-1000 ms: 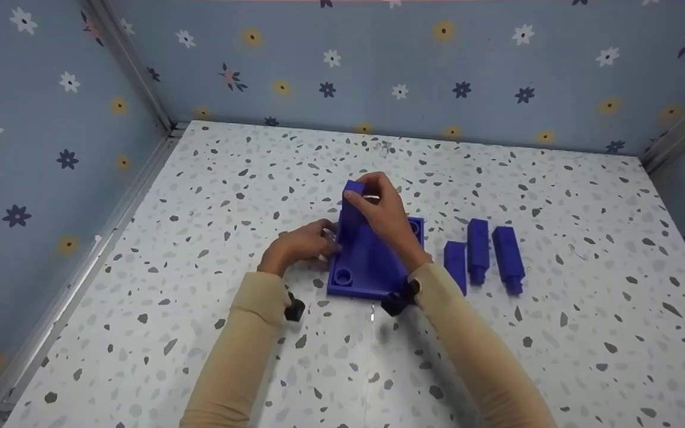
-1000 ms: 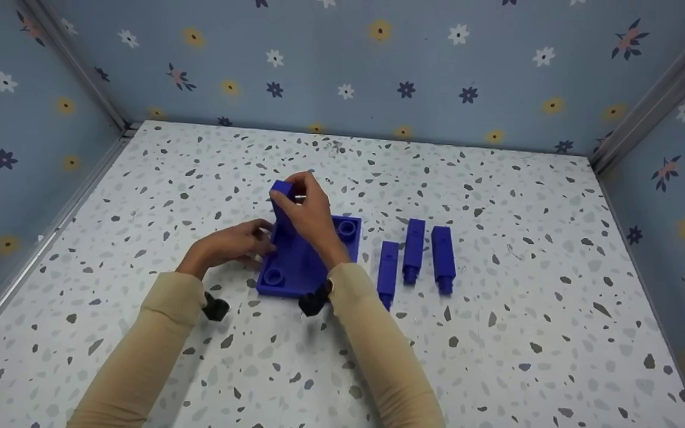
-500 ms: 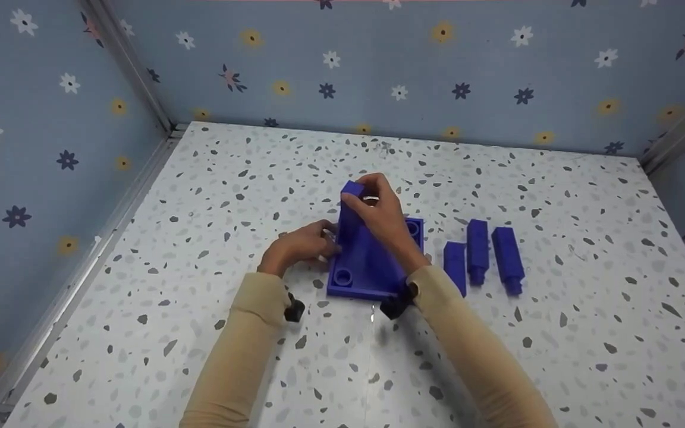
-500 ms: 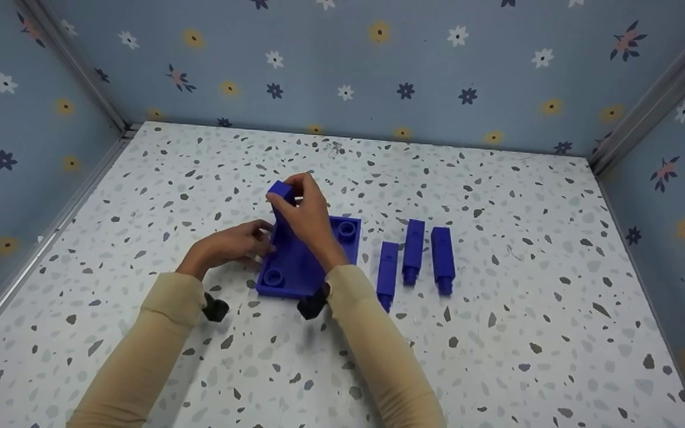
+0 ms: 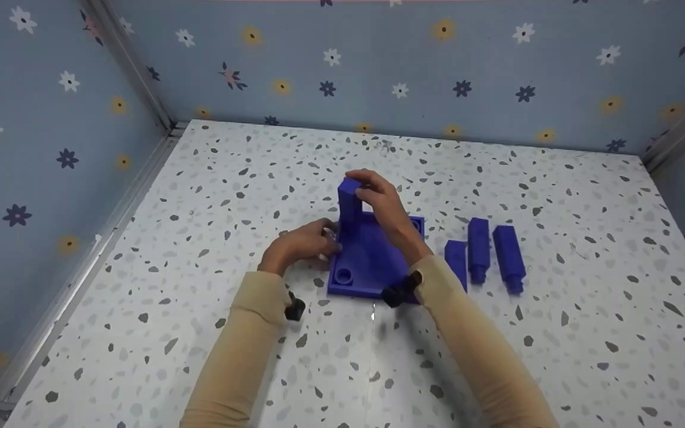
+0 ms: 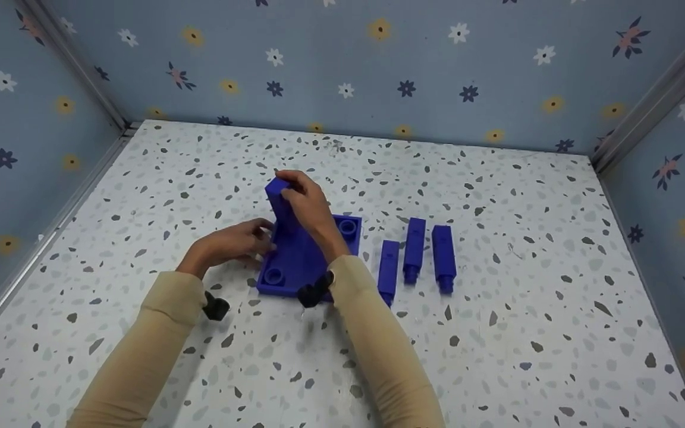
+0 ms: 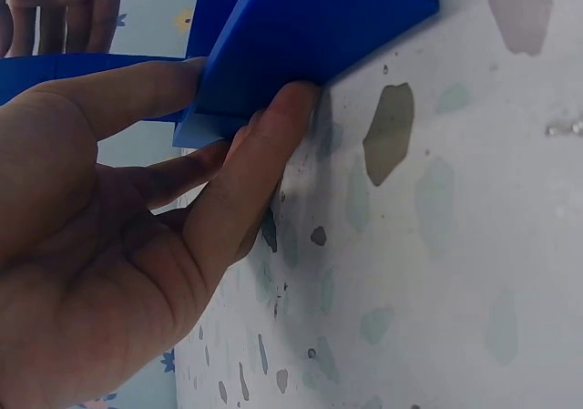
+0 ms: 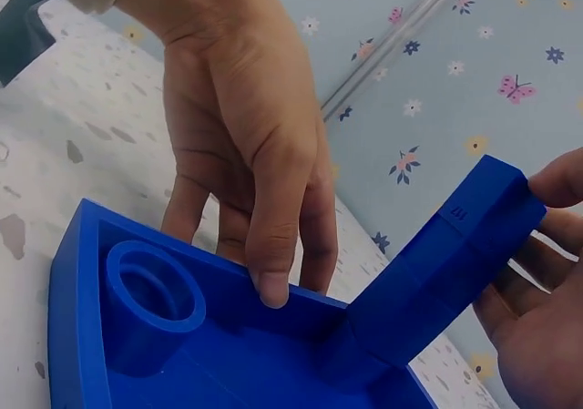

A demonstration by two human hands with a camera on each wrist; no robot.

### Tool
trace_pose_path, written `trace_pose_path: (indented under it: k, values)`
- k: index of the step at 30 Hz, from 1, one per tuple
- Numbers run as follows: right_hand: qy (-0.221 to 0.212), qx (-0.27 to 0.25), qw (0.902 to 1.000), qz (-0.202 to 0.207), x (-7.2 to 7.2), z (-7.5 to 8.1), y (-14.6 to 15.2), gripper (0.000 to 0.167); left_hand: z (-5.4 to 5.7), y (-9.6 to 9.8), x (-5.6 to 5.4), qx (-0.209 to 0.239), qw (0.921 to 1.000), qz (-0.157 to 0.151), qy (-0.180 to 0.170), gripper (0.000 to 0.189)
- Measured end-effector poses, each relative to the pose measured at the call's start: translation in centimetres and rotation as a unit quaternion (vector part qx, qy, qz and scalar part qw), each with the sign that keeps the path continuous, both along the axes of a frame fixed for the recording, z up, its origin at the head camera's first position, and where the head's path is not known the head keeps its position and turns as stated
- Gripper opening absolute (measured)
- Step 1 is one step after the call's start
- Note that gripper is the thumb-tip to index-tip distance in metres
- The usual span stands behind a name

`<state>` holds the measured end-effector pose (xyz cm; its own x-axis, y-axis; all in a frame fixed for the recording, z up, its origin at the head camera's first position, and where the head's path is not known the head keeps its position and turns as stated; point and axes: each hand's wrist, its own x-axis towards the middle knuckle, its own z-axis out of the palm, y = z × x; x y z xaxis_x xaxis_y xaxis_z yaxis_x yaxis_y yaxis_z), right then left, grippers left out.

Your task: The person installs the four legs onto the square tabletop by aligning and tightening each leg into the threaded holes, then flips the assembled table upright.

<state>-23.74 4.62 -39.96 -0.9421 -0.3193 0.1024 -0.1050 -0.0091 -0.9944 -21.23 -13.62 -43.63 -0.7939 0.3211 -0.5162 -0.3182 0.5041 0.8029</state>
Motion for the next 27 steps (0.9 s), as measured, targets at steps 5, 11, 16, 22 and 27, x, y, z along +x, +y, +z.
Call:
trace_pose_path:
  k: [5, 11, 16, 22, 27]
  values:
    - [-0.023, -0.019, 0.9995, 0.004, -1.0, -1.0, -0.1, 0.035, 0.1, 0.0, -0.1, 0.006, 1.0000, -0.002, 0.001, 0.051]
    - [-0.025, -0.025, 0.9994, -0.007, -1.2, -1.3, -0.2, 0.034, -0.1, -0.1, -0.2, 0.011, 0.9999, -0.003, -0.001, 0.051]
    - [-0.016, -0.028, 0.9994, -0.013, -1.1, -1.4, -0.2, 0.033, -0.1, 0.0, -0.1, 0.006, 1.0000, -0.002, -0.001, 0.052]
    - [-0.007, -0.033, 0.9992, -0.023, -1.1, -1.5, 0.0, 0.031, 0.0, 0.0, -0.2, -0.001, 1.0000, -0.003, 0.001, 0.051]
    - [0.001, -0.022, 0.9993, -0.028, -1.0, -1.6, 0.0, 0.031, -0.1, 0.0, -0.2, 0.000, 1.0000, 0.000, -0.001, 0.050]
